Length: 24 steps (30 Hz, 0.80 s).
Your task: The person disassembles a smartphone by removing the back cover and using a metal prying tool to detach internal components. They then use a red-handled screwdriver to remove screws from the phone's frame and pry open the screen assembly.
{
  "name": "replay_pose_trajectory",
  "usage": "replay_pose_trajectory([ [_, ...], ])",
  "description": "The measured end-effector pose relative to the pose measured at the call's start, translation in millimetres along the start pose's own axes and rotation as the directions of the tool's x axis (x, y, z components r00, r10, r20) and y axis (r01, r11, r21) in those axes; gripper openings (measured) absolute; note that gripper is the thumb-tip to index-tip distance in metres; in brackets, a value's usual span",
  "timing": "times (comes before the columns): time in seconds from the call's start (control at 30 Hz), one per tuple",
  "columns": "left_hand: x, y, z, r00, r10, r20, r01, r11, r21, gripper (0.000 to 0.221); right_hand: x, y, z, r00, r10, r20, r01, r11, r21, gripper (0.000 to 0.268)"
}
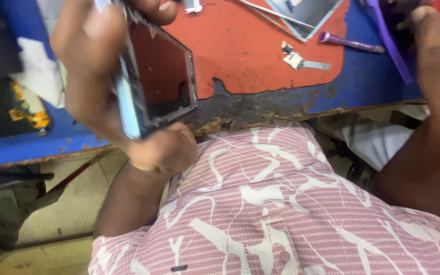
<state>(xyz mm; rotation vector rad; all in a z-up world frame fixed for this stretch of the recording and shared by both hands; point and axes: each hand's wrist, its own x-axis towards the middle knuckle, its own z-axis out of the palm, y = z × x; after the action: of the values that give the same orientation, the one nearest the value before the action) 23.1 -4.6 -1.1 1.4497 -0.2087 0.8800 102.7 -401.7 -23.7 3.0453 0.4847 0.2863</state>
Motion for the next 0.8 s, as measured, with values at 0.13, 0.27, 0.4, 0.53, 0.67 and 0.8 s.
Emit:
replay_pose_trajectory([
  [0.13, -7.2, -9.0, 13.6, 0.998, 0.020, 0.059, -0.023, 0.999, 0.044, 0.077, 0.9, -8.0, -6.4, 0.997, -0.008, -0.075, 0.021, 0.983, 0.181, 0.026],
  [0.27, -11.6, -8.7, 16.5, 0.997, 0.005, 0.073, -0.013, 0.995, 0.103, 0.072, 13.8, -55.2, -34.6, 0.998, 0.048, -0.048, -0.016, 0.854, 0.520, 0.025],
  [0.4, -5.7, -5.7, 6.0, 0.985, 0.048, 0.165, -0.077, 0.982, 0.171, 0.071, 18.2, -100.2, -61.7, 0.959, -0.270, -0.088, 0.276, 0.810, 0.518, 0.013],
  [0.53, -6.5, 7.8, -4.0, 0.967, -0.025, 0.253, -0.024, 0.982, 0.189, 0.066, 23.0, -125.2, -69.7, 0.933, -0.350, -0.081, 0.348, 0.825, 0.445, 0.011],
  [0.67, -7.9, 13.1, -15.9, 0.946, -0.072, 0.318, 0.021, 0.987, 0.160, 0.067, 29.2, -124.7, -74.0, 0.940, -0.340, 0.030, 0.299, 0.862, 0.409, 0.017],
  [0.8, -11.9, 14.4, -19.0, 0.951, -0.083, 0.297, 0.050, 0.992, 0.116, 0.067, 26.4, -118.5, -67.6, 0.937, -0.339, 0.087, 0.285, 0.882, 0.375, 0.016],
])
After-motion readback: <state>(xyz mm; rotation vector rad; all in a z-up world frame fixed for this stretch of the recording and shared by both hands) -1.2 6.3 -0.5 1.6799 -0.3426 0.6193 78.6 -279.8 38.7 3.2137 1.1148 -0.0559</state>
